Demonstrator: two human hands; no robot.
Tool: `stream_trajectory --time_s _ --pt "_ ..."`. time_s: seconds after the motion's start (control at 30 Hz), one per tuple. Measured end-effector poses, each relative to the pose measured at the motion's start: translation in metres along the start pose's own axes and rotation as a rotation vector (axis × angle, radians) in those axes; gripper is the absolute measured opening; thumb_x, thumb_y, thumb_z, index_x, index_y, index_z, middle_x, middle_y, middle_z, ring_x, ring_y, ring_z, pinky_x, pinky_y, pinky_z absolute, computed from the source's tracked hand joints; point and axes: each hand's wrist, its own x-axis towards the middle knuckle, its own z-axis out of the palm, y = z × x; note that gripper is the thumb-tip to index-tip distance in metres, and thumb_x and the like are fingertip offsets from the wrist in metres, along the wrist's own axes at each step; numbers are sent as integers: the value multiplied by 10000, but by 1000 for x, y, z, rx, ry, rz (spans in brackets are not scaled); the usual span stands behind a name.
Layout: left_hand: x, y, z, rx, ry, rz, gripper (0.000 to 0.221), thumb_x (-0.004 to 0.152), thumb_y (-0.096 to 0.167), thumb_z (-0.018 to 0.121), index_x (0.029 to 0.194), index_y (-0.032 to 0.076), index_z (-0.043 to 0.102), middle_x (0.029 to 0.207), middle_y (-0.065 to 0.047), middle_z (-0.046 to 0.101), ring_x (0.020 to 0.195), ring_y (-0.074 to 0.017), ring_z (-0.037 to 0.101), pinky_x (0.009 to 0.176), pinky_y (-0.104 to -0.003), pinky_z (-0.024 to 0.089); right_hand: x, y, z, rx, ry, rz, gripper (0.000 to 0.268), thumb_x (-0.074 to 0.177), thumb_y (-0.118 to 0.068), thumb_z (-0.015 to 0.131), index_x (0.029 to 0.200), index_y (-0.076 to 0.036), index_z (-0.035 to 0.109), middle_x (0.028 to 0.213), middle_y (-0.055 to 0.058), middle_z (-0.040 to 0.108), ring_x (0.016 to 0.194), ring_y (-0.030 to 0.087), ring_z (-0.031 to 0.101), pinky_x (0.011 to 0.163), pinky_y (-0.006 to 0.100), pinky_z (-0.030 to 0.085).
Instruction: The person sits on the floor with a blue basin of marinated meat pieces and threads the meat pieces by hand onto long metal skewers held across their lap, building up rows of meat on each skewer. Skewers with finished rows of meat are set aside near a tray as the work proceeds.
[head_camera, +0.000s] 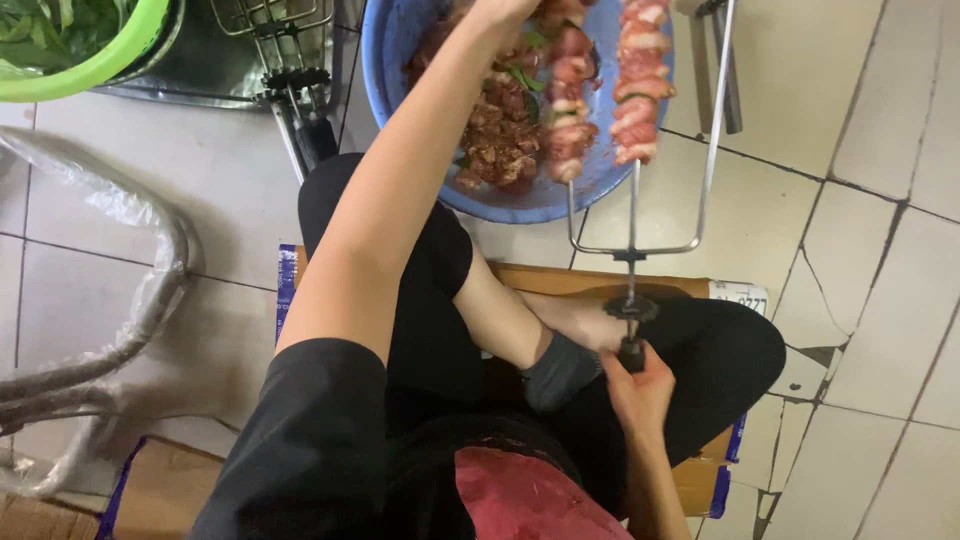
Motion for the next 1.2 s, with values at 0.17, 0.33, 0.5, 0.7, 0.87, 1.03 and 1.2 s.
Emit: stream_trajectory --time_s 0.17,0.33,0.5,0.7,0.87,1.03,1.2 --pt "-115 133 -22 778 -96 -313 424 1076 459 506 1039 113 749 914 -129 731 871 -287 734 766 -376 586 -18 1 -25 -34 -41 158 121 859 -116 771 870 -27 688 725 -11 638 650 70 539 597 266 446" --pt "-124 18 -31 1621 -30 -283 274 828 184 677 1078 109 760 1161 -138 713 1048 -328 698 773 -456 584 -32 34 -33 -47 -102 308 165 839 -103 778 767 -31 648 602 -4 566 515 86 485 471 278 387" --pt "-121 -11 -37 1524 -4 -351 200 911 142 657 1058 111 789 1144 -146 741 1077 -313 709 849 -417 578 -27 40 -30 6 -163 318 166 832 -100 773 748 -38 644 578 -3 561 496 94 493 464 277 392" --pt "-111 44 -64 1254 -201 -324 262 802 260 804 996 91 761 1061 -169 732 988 -325 702 827 -416 560 -15 57 -29 25 -276 344 157 825 -92 769 745 -42 644 558 12 578 473 107 517 449 281 409" --pt "-76 36 -73 483 52 -308 176 858 192 775 965 80 691 931 -106 721 861 -231 700 714 -373 611 -14 65 -28 82 -312 339 154 821 -87 773 753 -41 643 566 6 569 472 103 502 445 283 395" --pt "-47 37 -45 -390 242 -22 165 942 16 617 1087 18 537 911 -128 746 781 -249 761 655 -370 643 -18 52 -24 41 -279 376 141 815 -85 773 762 -39 651 557 14 564 464 112 498 442 294 399" --pt "-23 39 -21 -367 240 19 145 1021 32 537 1150 -13 584 1027 -145 776 876 -213 769 675 -321 600 -15 28 -22 -19 -263 411 142 824 -89 772 778 -9 664 568 23 577 477 115 506 450 298 406"
